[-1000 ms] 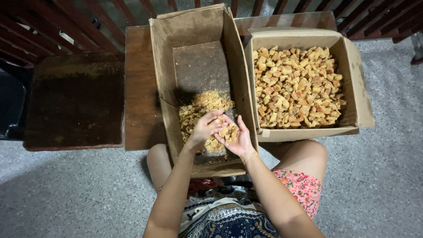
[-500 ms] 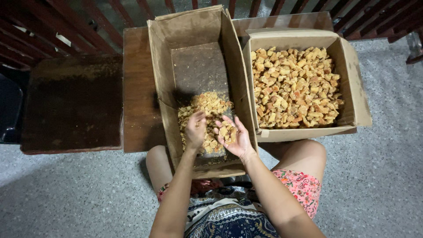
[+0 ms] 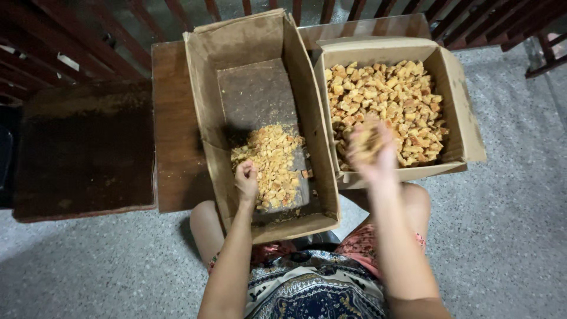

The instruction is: The person sorts and breaks fried pork skin by hand, moving pieces between two cardboard boxes on a table.

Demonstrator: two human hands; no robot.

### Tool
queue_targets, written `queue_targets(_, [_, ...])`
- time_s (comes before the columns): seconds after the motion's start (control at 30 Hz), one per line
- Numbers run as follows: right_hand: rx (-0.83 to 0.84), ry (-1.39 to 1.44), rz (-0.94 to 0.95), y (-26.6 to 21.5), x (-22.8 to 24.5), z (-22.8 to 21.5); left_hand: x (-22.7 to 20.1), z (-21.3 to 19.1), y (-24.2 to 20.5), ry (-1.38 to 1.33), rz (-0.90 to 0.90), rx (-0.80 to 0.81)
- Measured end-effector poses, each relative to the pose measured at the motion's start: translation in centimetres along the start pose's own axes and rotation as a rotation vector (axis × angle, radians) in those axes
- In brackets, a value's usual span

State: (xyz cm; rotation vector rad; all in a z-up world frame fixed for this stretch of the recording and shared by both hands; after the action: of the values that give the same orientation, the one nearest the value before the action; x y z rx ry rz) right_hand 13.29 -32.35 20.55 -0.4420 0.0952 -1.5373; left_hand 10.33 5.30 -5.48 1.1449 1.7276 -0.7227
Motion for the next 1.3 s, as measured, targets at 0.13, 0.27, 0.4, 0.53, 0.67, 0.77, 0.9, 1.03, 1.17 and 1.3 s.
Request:
queue_targets(0.13, [-0.298,-0.565,-0.511,-2.0,13.4,0.3,-0.5,0.1,0.0,0.042,0.027,0.015])
queue_targets(0.27, [-0.425,-0.894,-0.665,-1.8,19.3,-2.3,-0.3,0.1,0.1,0.054,0.006,0.024])
queue_targets(0.4, [-0.242,-1.243,-0.908,0.1,17.6,-3.7,0.8,-1.8,0.7,0.125,-0.076,-0.099])
queue_targets(0.53, [0.007,-1.023,-0.792,0.2,8.3,-3.3,1.4,-3.5,0.9,0.078,-0.112,-0.201])
queue_targets(0.67, [0.181,-1.098,-0.295,-0.3,-7.9,-2.8,2.4,-3.9,0.6,0.137,-0.209,-0.202])
queue_targets(0.77, [0.447,-1.781,-0.227,-1.9,-15.1,-4.2,1.0,-2.6,-0.3,0.569,-0.096,-0.081])
queue_targets(0.9, [0.153,-2.169,0.473,-2.5,-16.7,-15.6,0.2,-1.0,-0.1,0.523,-0.032,-0.039])
queue_targets(1.03, [0.109,-2.027,0.241,-0.7,-16.2,-16.7,0.5,2.9,4.5,0.438,-0.025,0.068])
queue_targets(1.17, [-0.099,-1.763,0.098,1.2,-14.1,-18.0,0.1,4.1,7.5,0.777,0.1,0.169])
queue_targets(1.3, [-0.202,-1.481,0.103,1.9,-14.1,-19.5,0.2,5.1,9.5,0.905,0.084,0.341])
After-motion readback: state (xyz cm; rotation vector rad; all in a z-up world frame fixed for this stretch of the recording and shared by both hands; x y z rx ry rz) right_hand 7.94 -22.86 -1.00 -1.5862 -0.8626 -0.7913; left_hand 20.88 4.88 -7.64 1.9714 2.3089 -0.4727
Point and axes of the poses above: each hand's wrist, its own y-axis towards the middle knuckle, its own z-axis out of the palm, x = y × z, the point moved 10 cm from there along y, towards the middle knuckle, and after that the axes turned 12 degrees about y, right-handed, at the moved point
